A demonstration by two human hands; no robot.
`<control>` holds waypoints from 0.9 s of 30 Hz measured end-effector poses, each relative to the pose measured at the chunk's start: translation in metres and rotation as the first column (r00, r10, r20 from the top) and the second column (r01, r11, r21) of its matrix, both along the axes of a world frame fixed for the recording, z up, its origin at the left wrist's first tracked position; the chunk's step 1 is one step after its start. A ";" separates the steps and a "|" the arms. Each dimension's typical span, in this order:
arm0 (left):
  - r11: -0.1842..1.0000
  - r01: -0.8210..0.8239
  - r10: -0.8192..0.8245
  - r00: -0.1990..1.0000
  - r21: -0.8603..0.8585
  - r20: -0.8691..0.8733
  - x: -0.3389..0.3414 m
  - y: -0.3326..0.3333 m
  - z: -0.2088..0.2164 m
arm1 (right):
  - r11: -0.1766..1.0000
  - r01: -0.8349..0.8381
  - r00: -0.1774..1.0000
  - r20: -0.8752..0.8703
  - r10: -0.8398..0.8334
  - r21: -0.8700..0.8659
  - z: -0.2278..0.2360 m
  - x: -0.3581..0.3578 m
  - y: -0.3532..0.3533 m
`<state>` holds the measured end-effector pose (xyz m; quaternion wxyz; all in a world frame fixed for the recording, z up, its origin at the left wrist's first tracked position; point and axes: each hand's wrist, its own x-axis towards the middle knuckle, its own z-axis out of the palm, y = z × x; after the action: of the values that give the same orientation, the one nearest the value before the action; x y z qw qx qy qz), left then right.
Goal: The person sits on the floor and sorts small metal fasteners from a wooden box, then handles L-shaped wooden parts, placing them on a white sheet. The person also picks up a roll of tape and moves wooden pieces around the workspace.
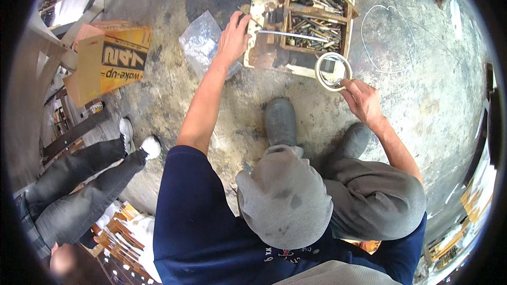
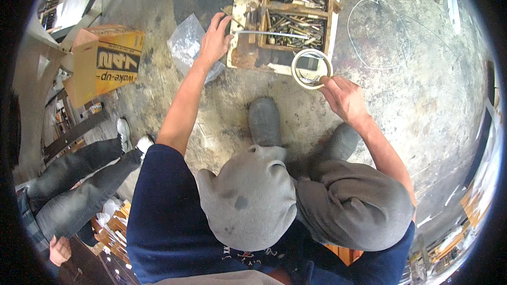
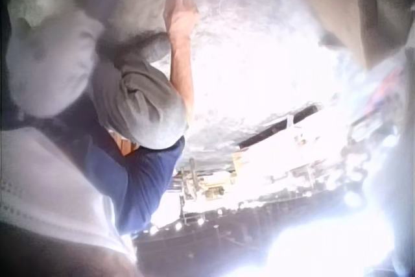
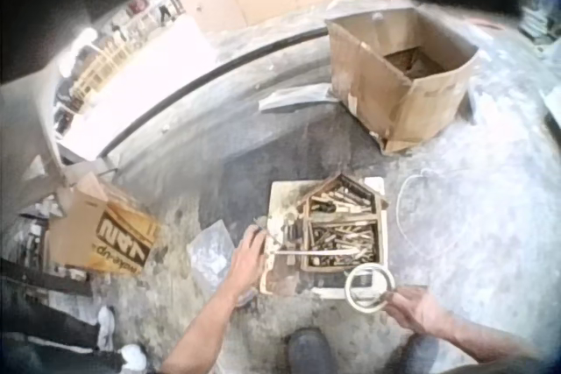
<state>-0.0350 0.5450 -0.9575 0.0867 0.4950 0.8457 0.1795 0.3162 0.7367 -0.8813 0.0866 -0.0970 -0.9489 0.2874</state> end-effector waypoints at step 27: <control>0.975 -0.065 -0.002 0.954 0.214 0.299 0.079 0.077 0.105 | 0.997 0.007 0.994 -0.106 0.002 0.083 0.010 -0.027 0.023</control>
<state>0.0440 0.6217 -0.8529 0.1540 0.4552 0.8057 0.3464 0.2893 0.7599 -0.8717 0.1413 -0.0789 -0.9540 0.2523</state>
